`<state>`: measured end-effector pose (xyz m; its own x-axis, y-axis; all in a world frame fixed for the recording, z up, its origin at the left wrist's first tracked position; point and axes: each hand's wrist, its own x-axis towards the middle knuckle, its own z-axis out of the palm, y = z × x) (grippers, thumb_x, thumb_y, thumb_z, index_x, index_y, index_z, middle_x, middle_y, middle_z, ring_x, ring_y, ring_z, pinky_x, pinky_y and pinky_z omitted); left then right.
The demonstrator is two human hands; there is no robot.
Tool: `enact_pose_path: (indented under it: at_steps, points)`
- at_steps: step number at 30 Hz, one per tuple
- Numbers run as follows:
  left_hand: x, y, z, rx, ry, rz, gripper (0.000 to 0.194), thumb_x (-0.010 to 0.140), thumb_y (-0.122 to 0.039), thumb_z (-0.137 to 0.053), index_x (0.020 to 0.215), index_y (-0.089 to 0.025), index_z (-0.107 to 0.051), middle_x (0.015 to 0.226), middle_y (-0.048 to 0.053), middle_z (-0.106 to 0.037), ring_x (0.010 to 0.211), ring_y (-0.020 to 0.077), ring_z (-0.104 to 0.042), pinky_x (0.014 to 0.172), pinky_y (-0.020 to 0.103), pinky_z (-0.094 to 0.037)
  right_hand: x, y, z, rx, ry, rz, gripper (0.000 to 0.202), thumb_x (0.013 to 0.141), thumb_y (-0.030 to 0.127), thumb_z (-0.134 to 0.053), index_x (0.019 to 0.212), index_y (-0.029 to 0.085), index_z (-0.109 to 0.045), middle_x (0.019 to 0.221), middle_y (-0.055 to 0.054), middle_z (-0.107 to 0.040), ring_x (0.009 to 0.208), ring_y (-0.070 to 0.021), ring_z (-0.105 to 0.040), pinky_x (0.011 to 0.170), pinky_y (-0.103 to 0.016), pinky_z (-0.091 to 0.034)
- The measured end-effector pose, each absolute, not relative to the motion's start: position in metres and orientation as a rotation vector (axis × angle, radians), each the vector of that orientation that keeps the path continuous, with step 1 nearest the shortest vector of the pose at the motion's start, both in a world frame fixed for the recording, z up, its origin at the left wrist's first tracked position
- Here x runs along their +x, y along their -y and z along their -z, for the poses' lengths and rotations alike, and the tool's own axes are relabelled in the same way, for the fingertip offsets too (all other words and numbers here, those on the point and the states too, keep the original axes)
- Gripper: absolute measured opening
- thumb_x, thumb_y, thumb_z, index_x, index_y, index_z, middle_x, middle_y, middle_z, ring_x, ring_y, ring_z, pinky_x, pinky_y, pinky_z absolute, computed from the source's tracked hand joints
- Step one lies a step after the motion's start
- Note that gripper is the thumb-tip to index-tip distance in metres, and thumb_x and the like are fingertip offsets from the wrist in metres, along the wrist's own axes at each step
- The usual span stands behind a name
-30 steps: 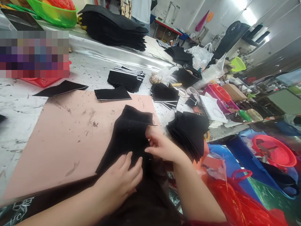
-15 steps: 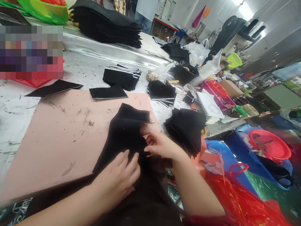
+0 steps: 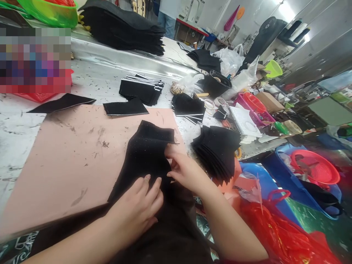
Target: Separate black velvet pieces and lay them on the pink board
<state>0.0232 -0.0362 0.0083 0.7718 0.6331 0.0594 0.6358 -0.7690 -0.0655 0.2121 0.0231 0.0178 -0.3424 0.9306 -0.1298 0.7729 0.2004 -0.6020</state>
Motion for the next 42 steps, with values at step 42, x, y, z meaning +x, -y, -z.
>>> enact_pose_path:
  at_steps: [42]
  points:
    - [0.013,0.031,-0.002,-2.946,1.144,0.274,0.040,0.068,-0.047,-0.068,0.095,-0.018,-0.061,0.114,0.011,-0.064,0.107,0.0284,-0.055,0.091,0.040,-0.034,0.193,0.032,0.005,-1.286,2.486,-0.049,0.038,0.084,0.006,-0.038,0.116,0.011,-0.057,0.085,-0.009,-0.064,0.078,-0.0209,-0.052,0.068,-0.036,-0.044]
